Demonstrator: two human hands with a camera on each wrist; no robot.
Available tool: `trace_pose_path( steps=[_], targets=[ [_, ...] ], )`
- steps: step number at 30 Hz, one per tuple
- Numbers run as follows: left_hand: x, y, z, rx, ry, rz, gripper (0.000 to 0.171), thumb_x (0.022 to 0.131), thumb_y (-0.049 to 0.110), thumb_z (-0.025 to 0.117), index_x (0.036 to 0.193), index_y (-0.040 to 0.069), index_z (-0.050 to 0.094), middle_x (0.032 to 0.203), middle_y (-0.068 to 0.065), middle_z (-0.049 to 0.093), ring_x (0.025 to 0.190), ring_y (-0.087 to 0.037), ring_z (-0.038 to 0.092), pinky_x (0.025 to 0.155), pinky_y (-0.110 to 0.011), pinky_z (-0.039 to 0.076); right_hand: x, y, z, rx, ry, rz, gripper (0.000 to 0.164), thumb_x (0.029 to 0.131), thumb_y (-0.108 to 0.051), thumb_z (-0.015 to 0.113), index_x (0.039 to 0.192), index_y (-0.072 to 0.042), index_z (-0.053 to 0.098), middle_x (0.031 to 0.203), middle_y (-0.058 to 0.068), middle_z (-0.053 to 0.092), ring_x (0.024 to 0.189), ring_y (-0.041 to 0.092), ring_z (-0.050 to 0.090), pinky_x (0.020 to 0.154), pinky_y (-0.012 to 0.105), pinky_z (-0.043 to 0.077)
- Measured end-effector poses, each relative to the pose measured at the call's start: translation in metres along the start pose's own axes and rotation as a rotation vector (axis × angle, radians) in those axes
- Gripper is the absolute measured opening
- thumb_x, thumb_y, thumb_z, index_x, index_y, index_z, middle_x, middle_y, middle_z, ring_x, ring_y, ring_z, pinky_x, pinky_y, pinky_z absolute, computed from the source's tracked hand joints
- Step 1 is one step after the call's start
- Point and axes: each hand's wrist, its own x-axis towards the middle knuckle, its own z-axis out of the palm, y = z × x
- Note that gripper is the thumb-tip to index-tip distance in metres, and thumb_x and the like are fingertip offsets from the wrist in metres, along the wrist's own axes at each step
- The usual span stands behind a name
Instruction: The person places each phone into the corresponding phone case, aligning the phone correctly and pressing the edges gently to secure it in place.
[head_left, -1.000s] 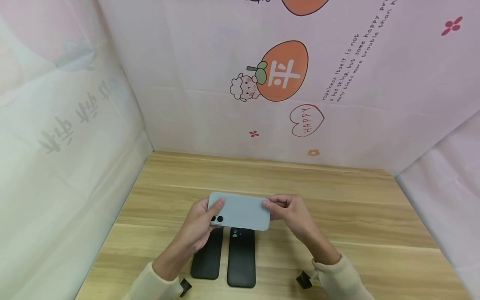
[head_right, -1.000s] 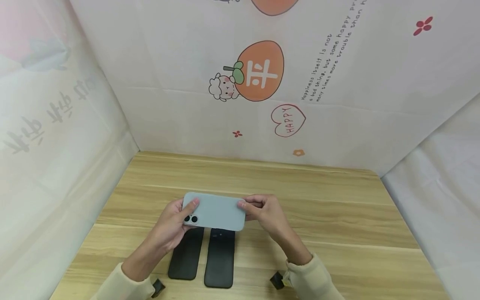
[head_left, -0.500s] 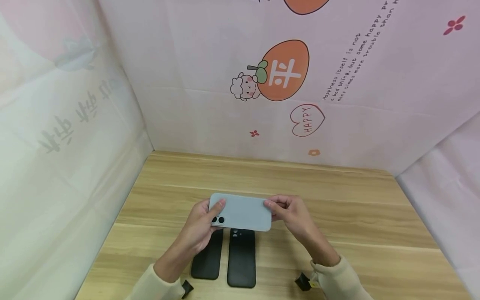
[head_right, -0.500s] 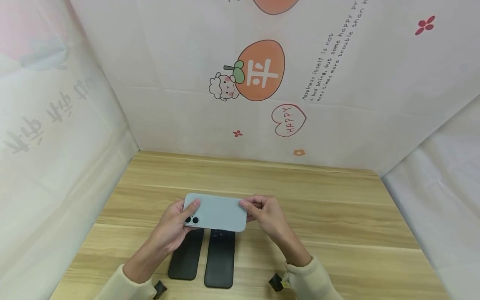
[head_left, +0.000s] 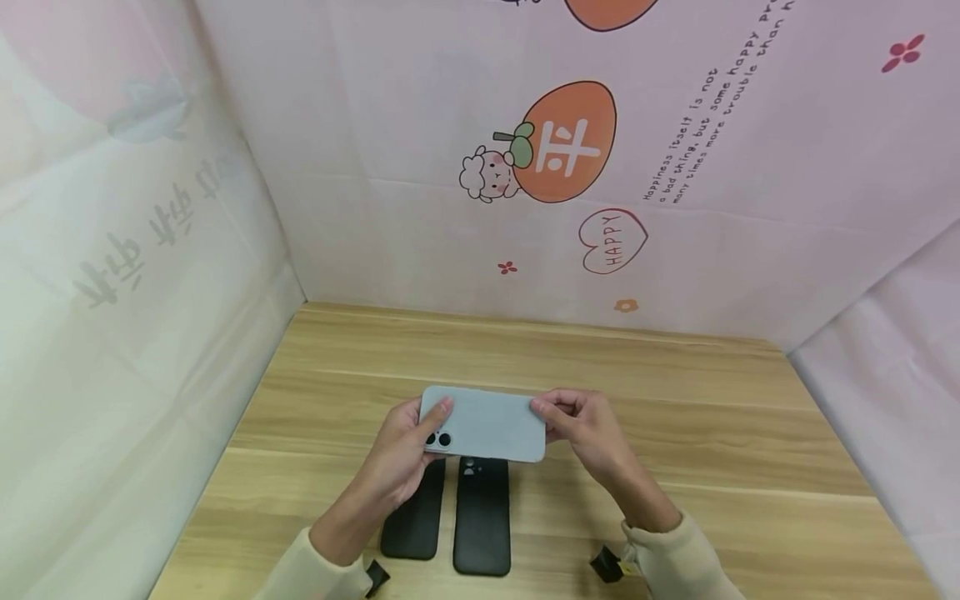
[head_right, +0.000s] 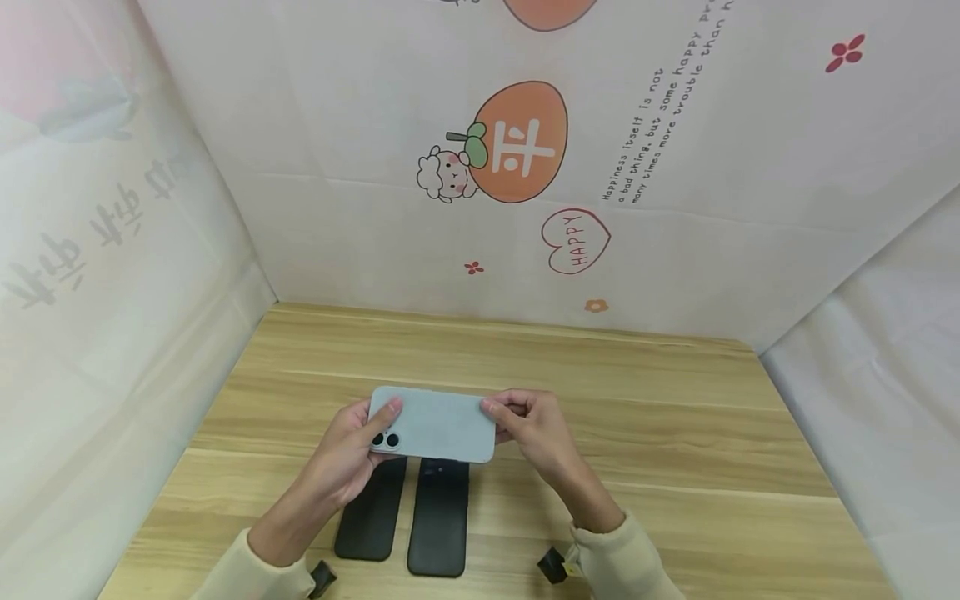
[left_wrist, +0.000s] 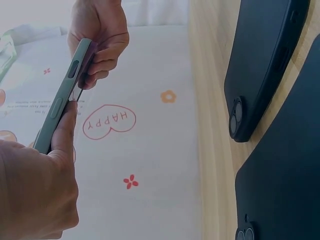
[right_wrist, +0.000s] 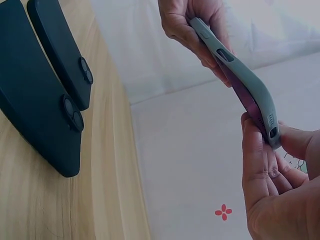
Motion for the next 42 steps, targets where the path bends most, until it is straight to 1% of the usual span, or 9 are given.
trace_pose_path(
  steps=[11,19,24,28,33,37,42],
  targets=[
    [-0.002,0.001,0.002,-0.009,-0.001,0.010,0.038,0.115,0.021,0.049,0.142,-0.005,0.056,0.141,-0.021,0.063,0.128,-0.032,0.064,0.106,-0.054,0.054,-0.001,0.000,0.000,0.069,0.020,0.022,0.031,0.102,-0.019,0.073,0.111,0.011,0.073,0.100,0.016,0.079,0.083,0.024,0.076,0.076,0.034,0.065],
    [-0.002,0.002,0.000,-0.020,0.029,0.016,0.038,0.114,0.021,0.050,0.141,-0.005,0.055,0.141,-0.022,0.062,0.127,-0.031,0.064,0.104,-0.052,0.055,-0.002,0.002,0.004,0.067,-0.007,0.076,0.031,0.104,-0.019,0.071,0.115,0.010,0.073,0.105,0.017,0.078,0.085,0.025,0.076,0.076,0.034,0.065],
    [-0.002,0.002,-0.001,-0.016,0.045,0.022,0.038,0.114,0.021,0.050,0.141,-0.005,0.056,0.139,-0.022,0.063,0.125,-0.029,0.065,0.102,-0.049,0.057,-0.004,0.003,0.008,0.082,-0.007,0.075,0.030,0.104,-0.019,0.071,0.111,0.010,0.071,0.103,0.017,0.078,0.085,0.024,0.076,0.075,0.033,0.065],
    [-0.002,0.003,-0.002,-0.037,0.063,0.028,0.037,0.114,0.020,0.049,0.141,-0.005,0.056,0.139,-0.021,0.062,0.124,-0.028,0.065,0.102,-0.048,0.057,-0.005,0.006,0.012,0.114,-0.048,0.051,0.031,0.104,-0.018,0.070,0.113,0.012,0.069,0.107,0.020,0.077,0.090,0.025,0.077,0.077,0.038,0.066],
    [-0.002,0.005,-0.004,-0.046,0.075,0.030,0.038,0.114,0.021,0.049,0.142,-0.004,0.055,0.139,-0.021,0.062,0.125,-0.027,0.065,0.103,-0.047,0.057,-0.008,0.008,0.016,0.177,-0.092,0.048,0.035,0.103,-0.014,0.070,0.118,0.017,0.065,0.110,0.024,0.077,0.096,0.027,0.078,0.084,0.045,0.065],
    [-0.002,0.006,-0.004,-0.053,0.087,0.031,0.038,0.114,0.021,0.049,0.141,-0.005,0.055,0.138,-0.021,0.062,0.124,-0.027,0.065,0.102,-0.047,0.057,-0.009,0.009,0.018,0.206,-0.135,0.058,0.036,0.103,-0.014,0.071,0.120,0.016,0.064,0.111,0.023,0.077,0.097,0.029,0.079,0.087,0.045,0.064],
    [-0.001,0.005,-0.005,-0.058,0.095,0.028,0.038,0.114,0.020,0.049,0.142,-0.005,0.054,0.139,-0.021,0.062,0.124,-0.026,0.065,0.104,-0.049,0.056,-0.010,0.010,0.019,0.221,-0.165,0.075,0.037,0.103,-0.015,0.071,0.123,0.015,0.064,0.114,0.024,0.076,0.098,0.030,0.079,0.087,0.042,0.064]
  ],
)
